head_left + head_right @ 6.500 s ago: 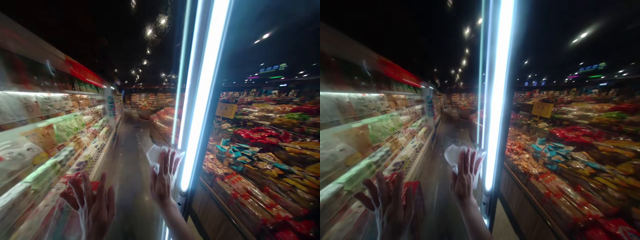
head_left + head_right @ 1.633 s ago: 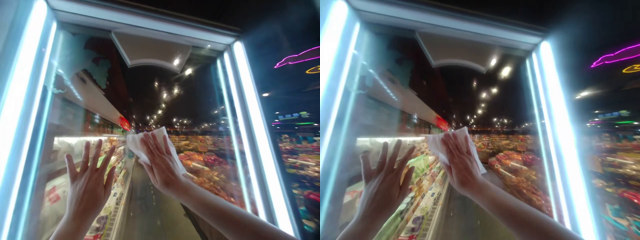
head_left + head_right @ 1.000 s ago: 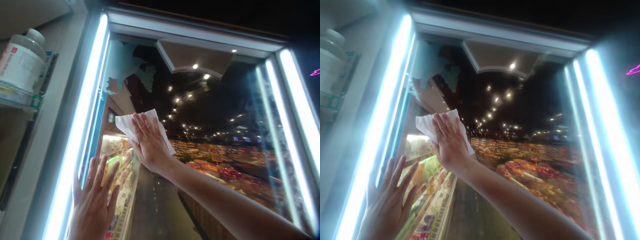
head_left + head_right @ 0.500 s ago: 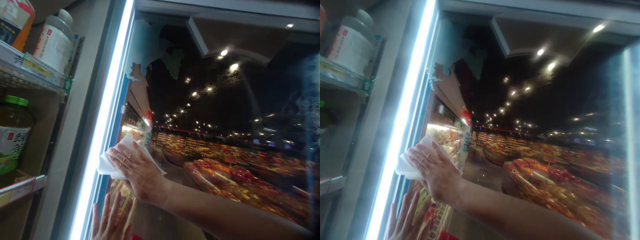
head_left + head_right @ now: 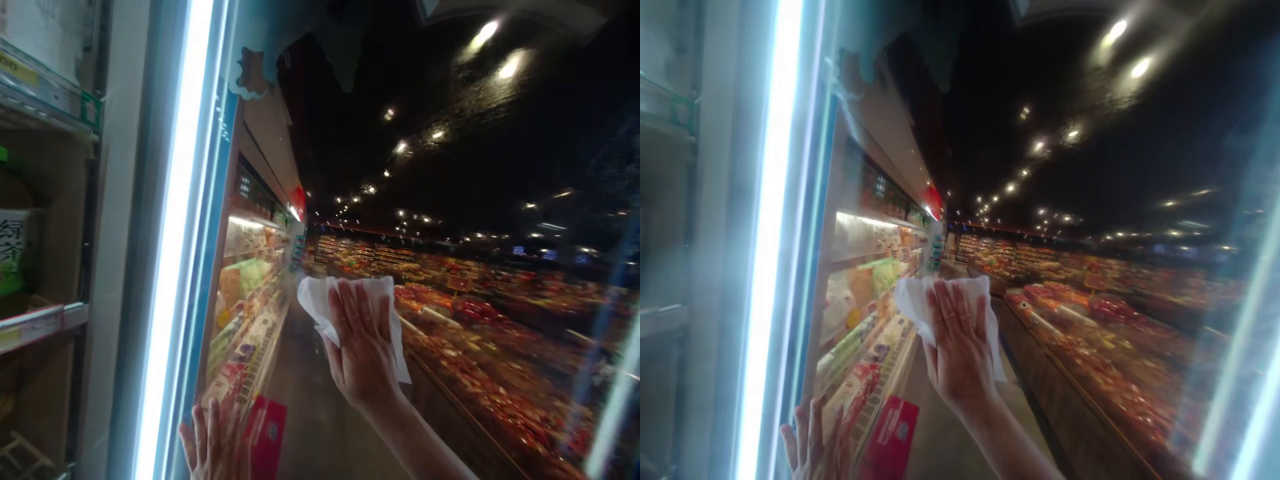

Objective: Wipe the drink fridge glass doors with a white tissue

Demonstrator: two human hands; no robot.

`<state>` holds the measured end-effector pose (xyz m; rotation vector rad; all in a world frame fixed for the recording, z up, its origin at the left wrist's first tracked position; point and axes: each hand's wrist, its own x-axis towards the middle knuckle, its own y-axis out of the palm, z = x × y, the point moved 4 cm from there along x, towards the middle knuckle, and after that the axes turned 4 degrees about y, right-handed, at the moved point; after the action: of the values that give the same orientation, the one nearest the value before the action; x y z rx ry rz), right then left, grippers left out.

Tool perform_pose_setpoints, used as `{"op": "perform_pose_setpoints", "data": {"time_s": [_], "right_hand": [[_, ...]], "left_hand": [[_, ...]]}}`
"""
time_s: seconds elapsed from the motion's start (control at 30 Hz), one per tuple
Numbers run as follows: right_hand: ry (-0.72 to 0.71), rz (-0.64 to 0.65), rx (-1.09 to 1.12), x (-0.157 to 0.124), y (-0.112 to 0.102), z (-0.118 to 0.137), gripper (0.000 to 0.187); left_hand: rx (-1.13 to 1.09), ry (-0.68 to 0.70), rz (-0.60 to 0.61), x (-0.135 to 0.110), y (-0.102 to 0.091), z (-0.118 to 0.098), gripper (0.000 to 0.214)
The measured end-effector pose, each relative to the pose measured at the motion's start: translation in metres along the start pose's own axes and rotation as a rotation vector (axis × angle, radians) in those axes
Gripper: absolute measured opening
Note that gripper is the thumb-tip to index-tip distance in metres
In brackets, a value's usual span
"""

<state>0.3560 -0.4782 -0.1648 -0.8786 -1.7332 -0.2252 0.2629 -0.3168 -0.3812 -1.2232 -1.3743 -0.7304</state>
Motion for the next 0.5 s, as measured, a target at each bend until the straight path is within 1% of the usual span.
{"op": "perform_pose_setpoints", "data": {"time_s": [0.03,0.07,0.13,0.17,0.2,0.27,0.3,0.33,0.37,0.4,0.5], "right_hand": [[0.004,-0.003,0.0,-0.013,0.0,-0.003,0.073],[-0.047,0.017,0.015,-0.027,0.0,-0.004,0.073],[-0.196,0.081,0.056,-0.054,0.001,-0.007,0.073],[-0.22,0.101,0.057,-0.064,0.0,-0.013,0.074],[-0.178,0.097,0.038,-0.072,-0.002,-0.025,0.075],[0.038,0.027,-0.036,-0.085,-0.011,-0.056,0.077],[0.152,-0.014,-0.072,-0.095,-0.015,-0.072,0.079],[0.237,-0.042,-0.098,-0.107,-0.018,-0.083,0.08],[0.273,-0.052,-0.109,-0.121,-0.02,-0.091,0.081],[0.263,-0.043,-0.106,-0.137,-0.019,-0.093,0.08],[0.159,0.038,-0.071,-0.175,-0.017,-0.096,0.078]], "left_hand": [[-0.005,-0.012,0.015,0.001,-0.001,-0.002,0.095],[-0.002,-0.019,0.027,0.003,-0.002,-0.004,0.094],[0.009,-0.019,0.047,0.01,-0.004,-0.011,0.092],[0.01,-0.01,0.056,0.014,-0.005,-0.017,0.091],[0.004,0.003,0.064,0.018,-0.006,-0.023,0.09],[-0.031,0.038,0.082,0.028,-0.008,-0.04,0.091],[-0.061,0.052,0.09,0.033,-0.008,-0.05,0.091],[-0.092,0.057,0.095,0.038,-0.009,-0.059,0.092],[-0.124,0.054,0.097,0.044,-0.009,-0.069,0.092],[-0.147,0.046,0.093,0.048,-0.01,-0.079,0.093],[-0.169,0.076,0.099,0.061,-0.009,-0.108,0.093]]}}
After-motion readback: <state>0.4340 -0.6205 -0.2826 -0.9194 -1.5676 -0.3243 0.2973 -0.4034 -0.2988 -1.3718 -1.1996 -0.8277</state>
